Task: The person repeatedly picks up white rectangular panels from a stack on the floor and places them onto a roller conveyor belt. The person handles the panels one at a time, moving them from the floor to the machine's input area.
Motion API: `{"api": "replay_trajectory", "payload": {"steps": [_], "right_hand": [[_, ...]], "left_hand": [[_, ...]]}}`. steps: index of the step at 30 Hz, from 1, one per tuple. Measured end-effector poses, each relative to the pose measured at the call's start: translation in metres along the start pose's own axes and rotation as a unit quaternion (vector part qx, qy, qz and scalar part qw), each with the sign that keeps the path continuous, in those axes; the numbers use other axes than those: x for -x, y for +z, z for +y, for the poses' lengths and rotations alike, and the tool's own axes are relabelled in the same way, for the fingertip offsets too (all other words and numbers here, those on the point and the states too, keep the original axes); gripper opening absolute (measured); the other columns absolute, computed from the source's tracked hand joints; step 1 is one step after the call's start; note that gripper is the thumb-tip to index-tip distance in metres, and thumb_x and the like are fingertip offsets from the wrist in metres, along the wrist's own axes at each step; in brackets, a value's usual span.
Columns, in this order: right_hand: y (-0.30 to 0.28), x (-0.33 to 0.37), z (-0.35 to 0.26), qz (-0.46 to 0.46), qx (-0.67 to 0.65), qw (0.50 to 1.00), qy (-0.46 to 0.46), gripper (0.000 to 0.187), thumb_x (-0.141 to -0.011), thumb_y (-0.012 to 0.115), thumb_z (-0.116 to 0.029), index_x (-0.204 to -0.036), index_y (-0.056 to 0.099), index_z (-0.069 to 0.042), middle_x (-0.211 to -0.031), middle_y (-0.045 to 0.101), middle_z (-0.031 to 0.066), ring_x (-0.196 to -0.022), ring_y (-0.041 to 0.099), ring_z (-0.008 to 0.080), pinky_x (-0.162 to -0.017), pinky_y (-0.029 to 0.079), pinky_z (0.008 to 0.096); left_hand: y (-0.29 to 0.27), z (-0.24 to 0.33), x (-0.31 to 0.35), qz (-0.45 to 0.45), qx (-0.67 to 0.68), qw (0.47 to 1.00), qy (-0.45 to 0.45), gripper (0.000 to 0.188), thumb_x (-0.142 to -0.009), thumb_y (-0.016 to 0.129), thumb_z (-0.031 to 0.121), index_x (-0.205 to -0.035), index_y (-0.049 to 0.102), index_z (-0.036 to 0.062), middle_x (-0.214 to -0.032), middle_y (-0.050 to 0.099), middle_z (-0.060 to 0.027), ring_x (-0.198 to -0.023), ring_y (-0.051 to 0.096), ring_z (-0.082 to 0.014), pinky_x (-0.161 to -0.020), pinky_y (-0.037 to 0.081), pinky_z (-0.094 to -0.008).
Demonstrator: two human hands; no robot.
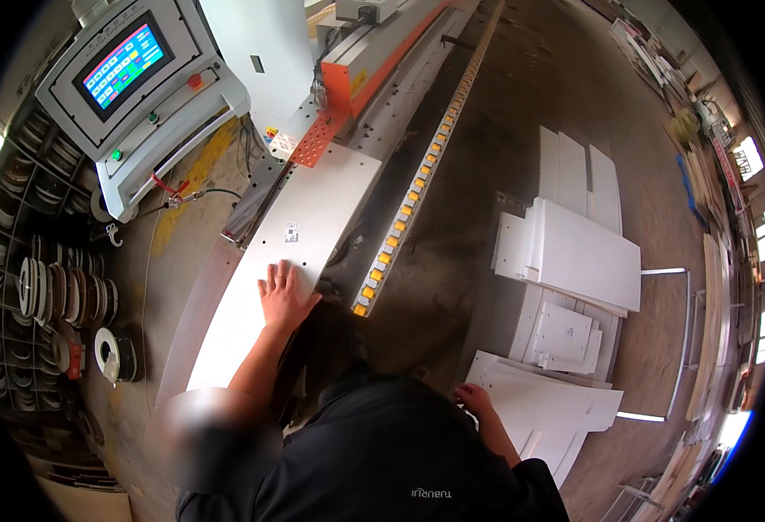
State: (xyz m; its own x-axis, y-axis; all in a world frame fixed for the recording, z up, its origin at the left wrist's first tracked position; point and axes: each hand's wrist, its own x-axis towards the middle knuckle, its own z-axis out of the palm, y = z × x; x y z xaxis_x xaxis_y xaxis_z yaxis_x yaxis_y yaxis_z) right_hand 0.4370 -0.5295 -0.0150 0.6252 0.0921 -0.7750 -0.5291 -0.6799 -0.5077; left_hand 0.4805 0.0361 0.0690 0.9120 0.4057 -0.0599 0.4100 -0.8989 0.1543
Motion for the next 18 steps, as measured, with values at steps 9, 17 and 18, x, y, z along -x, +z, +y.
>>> {"api": "replay_trajectory", "payload": {"steps": [9, 17, 18], "right_hand": [[0.007, -0.040, 0.024, -0.016, -0.101, 0.995, -0.019, 0.036, -0.095, 0.073, -0.035, -0.116, 0.073, -0.006, -0.099, 0.076, 0.0059, -0.088, 0.073, 0.0167, -0.072, 0.056, 0.0316], [0.009, -0.043, 0.024, 0.000, -0.103, 0.995, -0.003, 0.036, -0.094, 0.074, -0.033, -0.116, 0.071, -0.006, -0.096, 0.076, 0.0066, -0.082, 0.076, 0.0168, -0.063, 0.056, 0.0304], [0.008, -0.044, 0.029, 0.002, -0.112, 0.994, 0.005, 0.036, -0.094, 0.074, -0.034, -0.117, 0.071, -0.006, -0.096, 0.076, 0.0067, -0.083, 0.076, 0.0168, -0.062, 0.056, 0.0305]], "left_hand": [[0.004, 0.025, -0.079, -0.042, -0.082, 0.996, -0.007, 0.090, -0.088, 0.067, 0.059, -0.158, 0.039, 0.0100, -0.167, 0.028, -0.0212, -0.155, 0.026, -0.0419, -0.117, 0.034, -0.0578], [0.003, 0.029, -0.123, -0.069, -0.105, 0.992, 0.003, 0.090, -0.091, 0.062, 0.059, -0.161, 0.034, 0.0084, -0.167, 0.027, -0.0255, -0.154, 0.026, -0.0444, -0.113, 0.038, -0.0597], [0.007, 0.030, -0.128, -0.062, -0.110, 0.992, 0.008, 0.090, -0.092, 0.062, 0.058, -0.160, 0.034, 0.0076, -0.166, 0.027, -0.0261, -0.154, 0.027, -0.0452, -0.113, 0.039, -0.0602]]}}
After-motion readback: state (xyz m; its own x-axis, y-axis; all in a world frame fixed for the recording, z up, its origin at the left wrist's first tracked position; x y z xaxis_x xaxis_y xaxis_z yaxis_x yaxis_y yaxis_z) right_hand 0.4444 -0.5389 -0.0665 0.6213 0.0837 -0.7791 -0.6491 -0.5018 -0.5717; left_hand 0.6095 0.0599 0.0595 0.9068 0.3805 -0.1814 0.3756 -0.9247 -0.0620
